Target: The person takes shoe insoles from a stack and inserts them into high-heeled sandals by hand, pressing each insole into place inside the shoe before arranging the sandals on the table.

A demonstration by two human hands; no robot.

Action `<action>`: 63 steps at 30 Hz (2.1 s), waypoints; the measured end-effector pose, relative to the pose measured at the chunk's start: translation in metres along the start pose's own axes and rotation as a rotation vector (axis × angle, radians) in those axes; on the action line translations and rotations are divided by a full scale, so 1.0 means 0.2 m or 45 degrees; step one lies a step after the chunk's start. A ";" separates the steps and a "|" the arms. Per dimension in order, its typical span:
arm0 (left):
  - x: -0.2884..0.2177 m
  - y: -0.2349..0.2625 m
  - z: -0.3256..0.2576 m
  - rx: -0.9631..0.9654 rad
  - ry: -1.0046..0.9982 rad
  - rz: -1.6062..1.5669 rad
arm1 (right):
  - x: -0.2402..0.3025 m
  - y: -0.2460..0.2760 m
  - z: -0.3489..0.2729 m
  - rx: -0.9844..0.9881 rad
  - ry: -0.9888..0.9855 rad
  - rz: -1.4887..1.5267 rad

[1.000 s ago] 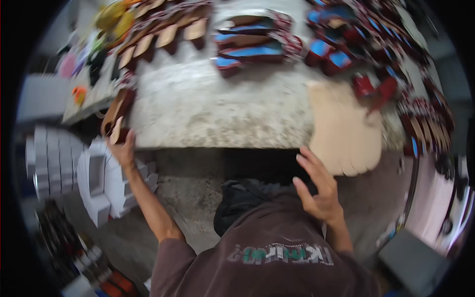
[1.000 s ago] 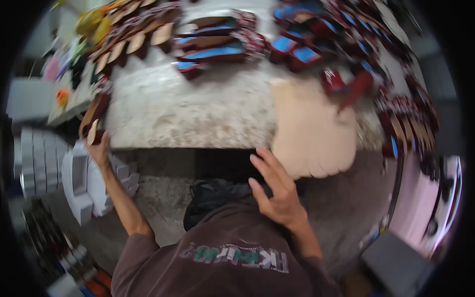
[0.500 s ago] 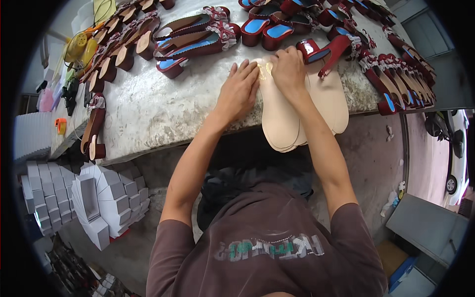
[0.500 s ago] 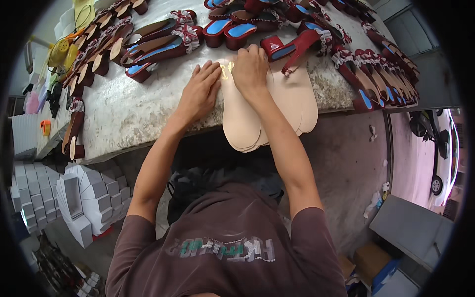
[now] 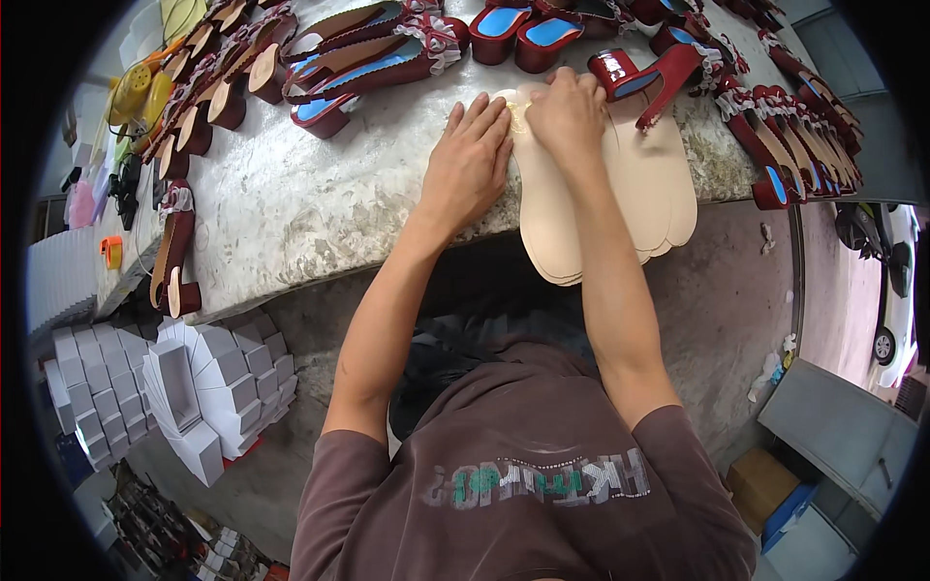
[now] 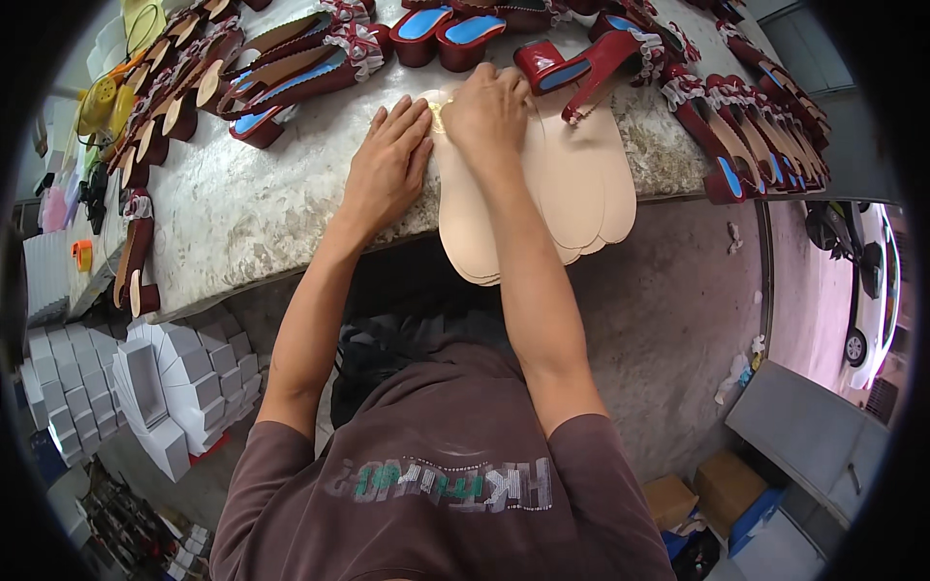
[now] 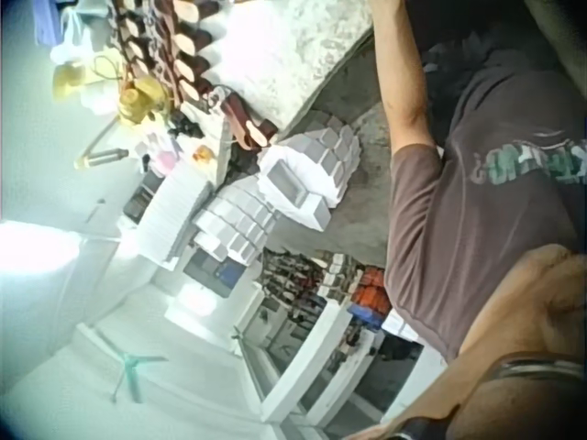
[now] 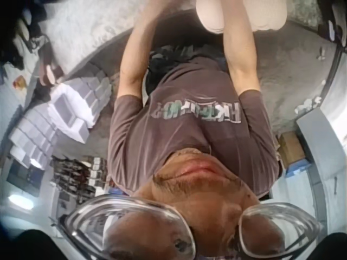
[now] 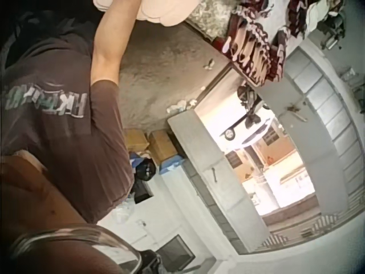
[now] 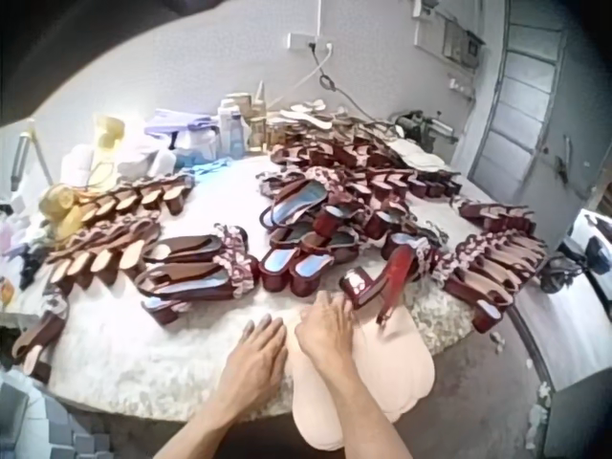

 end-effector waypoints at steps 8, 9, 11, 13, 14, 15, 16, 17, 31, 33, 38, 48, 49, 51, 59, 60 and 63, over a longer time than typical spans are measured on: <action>-0.01 0.01 -0.01 -0.030 -0.007 -0.028 | -0.02 0.00 0.07 0.061 0.024 0.026; 0.00 0.01 -0.02 -0.029 -0.002 -0.033 | 0.02 0.02 0.00 0.102 0.196 0.172; 0.02 0.02 -0.03 -0.028 0.017 -0.036 | 0.08 0.15 -0.29 0.242 0.698 0.324; 0.01 -0.01 -0.03 -0.005 -0.002 -0.044 | 0.15 0.51 -0.70 0.523 0.501 0.504; 0.02 -0.01 -0.02 0.002 0.019 -0.048 | 0.17 0.70 -0.83 0.596 0.329 0.676; 0.00 0.00 0.01 -0.016 -0.005 -0.029 | 0.22 0.83 -0.94 0.309 0.393 0.872; -0.02 0.02 0.00 -0.022 -0.026 -0.010 | 0.27 0.93 -0.99 0.234 0.215 0.961; -0.02 0.02 0.01 -0.020 -0.009 0.002 | 0.32 1.00 -0.97 0.337 0.412 1.023; -0.22 0.43 -0.21 0.159 0.514 -1.934 | 0.42 0.84 -0.78 0.310 -0.225 1.375; -0.29 0.62 -0.33 0.313 0.545 -2.172 | 0.36 0.72 -0.75 0.517 -0.231 1.559; -0.29 0.77 -0.39 0.356 0.764 -1.636 | 0.39 0.60 -0.82 0.772 -0.144 1.534; -0.19 0.75 -0.55 0.023 1.022 -1.874 | 0.32 0.45 -1.10 0.933 -0.367 1.592; -0.16 0.76 -0.55 0.029 0.919 -1.705 | 0.31 0.46 -1.10 0.846 -0.290 1.544; -0.15 0.78 -0.53 0.127 0.809 -1.491 | 0.32 0.50 -1.07 0.904 -0.165 1.387; -0.06 0.84 -0.51 -0.326 0.911 -0.606 | 0.36 0.53 -1.07 0.814 0.029 1.384; 0.02 0.80 -0.56 -0.452 1.304 -0.929 | 0.36 0.55 -1.07 0.825 0.011 1.426; 0.04 0.72 -0.62 -0.050 1.007 -1.480 | 0.35 0.54 -1.05 0.807 -0.082 1.507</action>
Point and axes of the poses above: each hand's wrist, its own z-axis towards the middle knuckle, its own y-axis out of the back of the hand, x = y × z, the point moved 5 cm from there along z, towards the middle knuckle, and after that the axes turned 13 degrees about z, right-handed, at the moved point
